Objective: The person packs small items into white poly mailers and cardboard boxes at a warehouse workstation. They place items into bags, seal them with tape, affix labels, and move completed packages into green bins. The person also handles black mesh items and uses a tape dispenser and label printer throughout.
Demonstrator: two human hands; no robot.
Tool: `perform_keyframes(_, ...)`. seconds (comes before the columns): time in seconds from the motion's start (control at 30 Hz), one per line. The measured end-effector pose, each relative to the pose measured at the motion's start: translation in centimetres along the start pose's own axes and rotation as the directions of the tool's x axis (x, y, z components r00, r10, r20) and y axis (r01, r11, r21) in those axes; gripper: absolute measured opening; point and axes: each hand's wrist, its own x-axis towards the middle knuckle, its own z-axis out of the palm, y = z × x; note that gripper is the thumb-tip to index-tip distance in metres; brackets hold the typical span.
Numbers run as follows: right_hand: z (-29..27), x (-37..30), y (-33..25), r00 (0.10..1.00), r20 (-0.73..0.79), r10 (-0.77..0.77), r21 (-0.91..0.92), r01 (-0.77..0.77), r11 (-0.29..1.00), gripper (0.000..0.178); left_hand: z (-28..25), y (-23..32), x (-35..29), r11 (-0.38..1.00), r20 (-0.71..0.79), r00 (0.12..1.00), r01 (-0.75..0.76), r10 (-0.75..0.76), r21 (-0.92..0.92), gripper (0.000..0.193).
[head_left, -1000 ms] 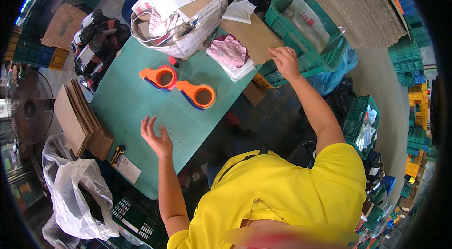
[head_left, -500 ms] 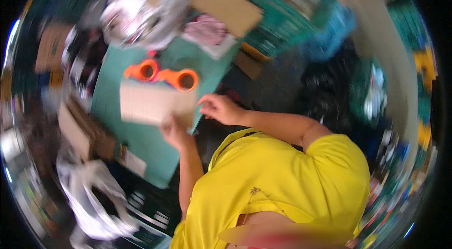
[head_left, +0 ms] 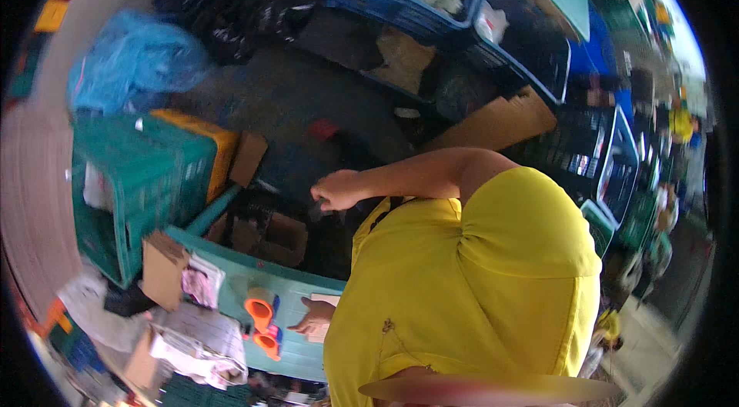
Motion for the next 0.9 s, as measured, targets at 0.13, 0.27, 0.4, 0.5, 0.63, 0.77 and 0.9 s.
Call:
perform_keyframes(0.13,-6.4,-5.9,7.4,0.952,-0.245,0.181,0.188,-0.136,0.973,0.034,-2.0,13.6,3.5,0.896,-0.181,0.912,-0.401,0.369,-0.191,0.1)
perform_keyframes(0.27,-18.2,-8.3,16.2,0.706,-0.645,0.291,0.328,-0.087,0.941,0.016,-5.6,25.2,2.3,0.794,-0.249,0.833,-0.55,0.495,-0.26,0.099)
perform_keyframes(0.4,-34.7,-3.3,27.6,0.197,-0.937,0.289,0.298,0.018,0.954,0.013,-7.7,31.9,-5.9,0.759,-0.161,0.829,-0.556,0.535,-0.34,0.089)
perform_keyframes(0.5,-44.5,3.4,37.5,0.226,-0.91,0.346,0.269,-0.313,0.911,0.018,-8.0,35.0,-13.0,0.791,0.024,0.828,-0.526,0.56,-0.312,0.078)
perform_keyframes(0.63,-49.8,12.0,47.3,0.414,-0.644,0.643,0.181,-0.734,0.654,0.031,-8.2,37.0,-18.7,0.804,0.195,0.82,-0.431,0.538,-0.409,0.068)
perform_keyframes(0.77,-50.8,13.6,49.6,0.596,-0.51,0.62,0.025,-0.71,0.704,0.048,-8.6,36.7,-20.2,0.842,0.225,0.854,-0.354,0.468,-0.407,0.061)
perform_keyframes(0.9,-54.1,7.4,48.3,0.604,-0.723,0.336,-0.191,-0.641,0.743,0.058,-10.0,35.8,-20.1,0.856,0.242,0.903,-0.208,0.354,-0.474,0.052)
